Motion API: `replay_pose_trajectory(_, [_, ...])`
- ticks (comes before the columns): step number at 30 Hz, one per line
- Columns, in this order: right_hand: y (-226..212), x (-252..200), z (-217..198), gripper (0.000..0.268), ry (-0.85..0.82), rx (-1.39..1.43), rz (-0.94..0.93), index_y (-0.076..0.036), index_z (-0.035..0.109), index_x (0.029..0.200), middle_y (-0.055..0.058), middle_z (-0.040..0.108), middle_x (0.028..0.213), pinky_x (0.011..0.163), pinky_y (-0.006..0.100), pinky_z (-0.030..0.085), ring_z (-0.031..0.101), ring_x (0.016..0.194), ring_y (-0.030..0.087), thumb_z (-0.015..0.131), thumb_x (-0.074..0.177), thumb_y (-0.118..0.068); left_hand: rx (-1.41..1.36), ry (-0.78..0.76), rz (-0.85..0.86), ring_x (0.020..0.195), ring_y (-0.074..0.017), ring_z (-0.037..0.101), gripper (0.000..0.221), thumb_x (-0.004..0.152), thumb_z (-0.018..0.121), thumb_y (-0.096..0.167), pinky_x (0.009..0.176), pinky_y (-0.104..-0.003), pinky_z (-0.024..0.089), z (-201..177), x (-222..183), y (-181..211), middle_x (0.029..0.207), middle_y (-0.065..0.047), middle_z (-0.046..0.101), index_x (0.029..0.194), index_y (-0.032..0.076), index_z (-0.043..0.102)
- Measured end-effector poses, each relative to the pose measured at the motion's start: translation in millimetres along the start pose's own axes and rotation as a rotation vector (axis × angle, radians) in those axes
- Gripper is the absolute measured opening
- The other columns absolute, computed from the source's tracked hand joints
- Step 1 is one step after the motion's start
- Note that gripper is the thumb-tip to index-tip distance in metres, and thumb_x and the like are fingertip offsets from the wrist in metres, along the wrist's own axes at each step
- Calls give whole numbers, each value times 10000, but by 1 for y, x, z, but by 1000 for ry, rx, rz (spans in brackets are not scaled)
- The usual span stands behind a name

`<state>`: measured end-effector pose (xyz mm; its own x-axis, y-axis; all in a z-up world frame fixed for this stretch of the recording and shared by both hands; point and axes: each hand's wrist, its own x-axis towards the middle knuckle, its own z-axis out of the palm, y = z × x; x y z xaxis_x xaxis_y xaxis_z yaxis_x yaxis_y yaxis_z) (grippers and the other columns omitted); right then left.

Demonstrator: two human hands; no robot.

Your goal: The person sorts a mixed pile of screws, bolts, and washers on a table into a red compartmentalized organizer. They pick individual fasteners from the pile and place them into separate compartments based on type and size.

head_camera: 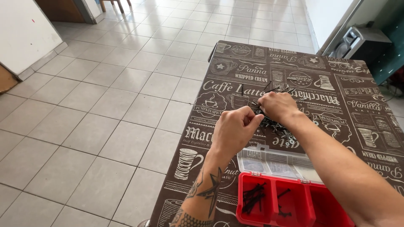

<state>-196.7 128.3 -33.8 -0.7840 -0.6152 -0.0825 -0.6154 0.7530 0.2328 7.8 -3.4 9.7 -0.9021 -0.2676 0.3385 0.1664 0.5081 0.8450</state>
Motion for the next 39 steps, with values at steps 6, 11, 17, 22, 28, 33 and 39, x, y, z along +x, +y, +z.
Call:
replay_pose_trajectory(6, [9, 24, 21, 262, -42, 39, 112, -264, 834, 908, 12, 804, 970, 873, 462, 607, 776, 972, 322, 580, 924, -325, -1, -14, 0, 598, -262, 658, 254, 889, 667, 352, 589, -392, 543, 0, 0, -1, 549, -34, 617, 765, 131, 690])
replay_pose_trajectory(11, [8, 11, 5, 279, -43, 19, 76, -242, 832, 956, 11, 781, 1106, 909, 481, 597, 769, 995, 338, 564, 902, -297, -1, -5, -2, 595, -266, 659, 260, 890, 661, 361, 589, -399, 545, 0, 0, -2, 557, -31, 623, 766, 135, 691])
replay_pose_trajectory(17, [21, -22, -14, 273, 79, 336, 151, -110, 800, 970, 122, 786, 954, 859, 528, 578, 764, 936, 406, 596, 919, -285, -20, -4, 28, 598, -270, 665, 241, 881, 667, 349, 596, -392, 550, 4, 0, -4, 551, -22, 625, 759, 142, 685])
replay_pose_trajectory(22, [9, -120, -94, 479, -53, 1200, 261, -45, 608, 1415, 193, 759, 891, 720, 390, 570, 652, 696, 272, 649, 941, -97, 8, -197, -25, 509, -129, 501, 318, 959, 684, 342, 539, -328, 424, 1, -5, 19, 554, 21, 578, 731, 124, 646])
replay_pose_trajectory(28, [28, -196, -91, 214, 86, 1349, 337, 141, 771, 1069, 312, 852, 895, 708, 462, 684, 799, 701, 403, 682, 890, 67, -53, -581, -31, 595, -145, 531, 290, 990, 612, 329, 606, -332, 438, -1, -14, 50, 692, -12, 672, 936, 89, 765])
replay_pose_trajectory(33, [36, -221, -62, 119, 235, 1373, 134, 54, 779, 930, 217, 891, 825, 745, 379, 728, 876, 749, 288, 727, 823, 42, -146, -602, 240, 821, -164, 678, 294, 980, 583, 306, 768, -311, 514, 23, -19, 40, 913, -41, 768, 1021, 78, 764])
replay_pose_trajectory(39, [34, -222, -55, 116, 298, 855, -17, -248, 844, 900, -99, 878, 792, 364, 231, 386, 445, 319, 66, 742, 848, -224, -204, -620, 280, 742, -109, 657, 173, 909, 668, 95, 675, -270, 521, 22, -20, 41, 951, -18, 790, 1054, 103, 761])
